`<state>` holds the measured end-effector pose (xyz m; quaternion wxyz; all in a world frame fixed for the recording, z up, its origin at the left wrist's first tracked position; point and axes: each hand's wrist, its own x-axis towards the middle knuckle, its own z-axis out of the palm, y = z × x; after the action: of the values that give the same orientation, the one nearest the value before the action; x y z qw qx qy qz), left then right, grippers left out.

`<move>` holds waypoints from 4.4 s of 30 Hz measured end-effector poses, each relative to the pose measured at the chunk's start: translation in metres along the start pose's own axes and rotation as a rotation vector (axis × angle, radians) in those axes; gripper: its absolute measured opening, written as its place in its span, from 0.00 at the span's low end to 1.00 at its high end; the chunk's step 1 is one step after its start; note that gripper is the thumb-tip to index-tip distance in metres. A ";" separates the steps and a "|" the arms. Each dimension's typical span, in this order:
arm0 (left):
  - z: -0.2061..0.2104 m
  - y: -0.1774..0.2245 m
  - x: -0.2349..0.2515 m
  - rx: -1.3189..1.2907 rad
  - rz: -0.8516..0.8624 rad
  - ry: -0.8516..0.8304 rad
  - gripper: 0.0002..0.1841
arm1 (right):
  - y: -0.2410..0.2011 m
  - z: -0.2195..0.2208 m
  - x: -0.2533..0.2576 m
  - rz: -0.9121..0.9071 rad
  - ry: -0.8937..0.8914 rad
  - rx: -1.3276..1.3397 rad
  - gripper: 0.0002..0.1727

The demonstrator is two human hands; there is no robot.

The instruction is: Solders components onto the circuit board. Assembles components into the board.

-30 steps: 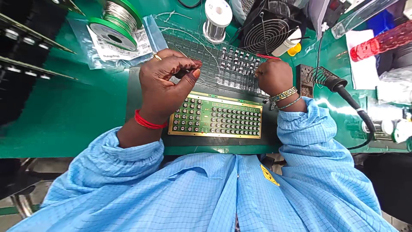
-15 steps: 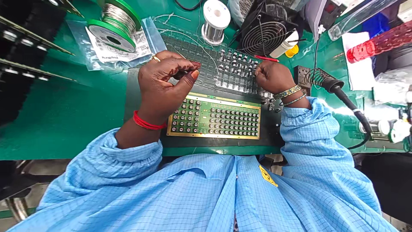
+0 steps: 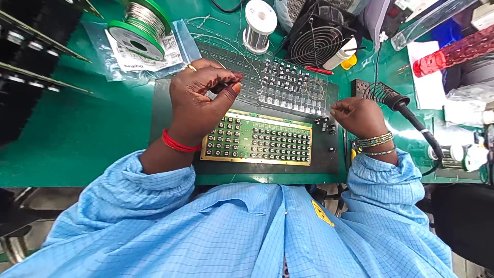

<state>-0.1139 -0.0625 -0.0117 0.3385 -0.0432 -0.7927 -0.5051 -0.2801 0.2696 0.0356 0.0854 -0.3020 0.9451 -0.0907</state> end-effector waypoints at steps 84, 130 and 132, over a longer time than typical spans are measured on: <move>-0.001 0.000 0.001 0.042 -0.027 -0.003 0.11 | -0.063 0.010 0.110 0.154 -0.141 -0.186 0.17; 0.000 0.000 0.000 -0.027 0.009 0.033 0.09 | -0.068 0.030 0.088 0.302 -0.201 0.316 0.14; 0.000 0.001 0.000 -0.023 0.004 0.032 0.09 | -0.065 0.031 0.088 0.313 -0.195 0.356 0.14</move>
<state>-0.1138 -0.0622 -0.0108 0.3518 -0.0407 -0.7813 -0.5140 -0.3083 0.1622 0.0102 0.2408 -0.1398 0.9368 -0.2119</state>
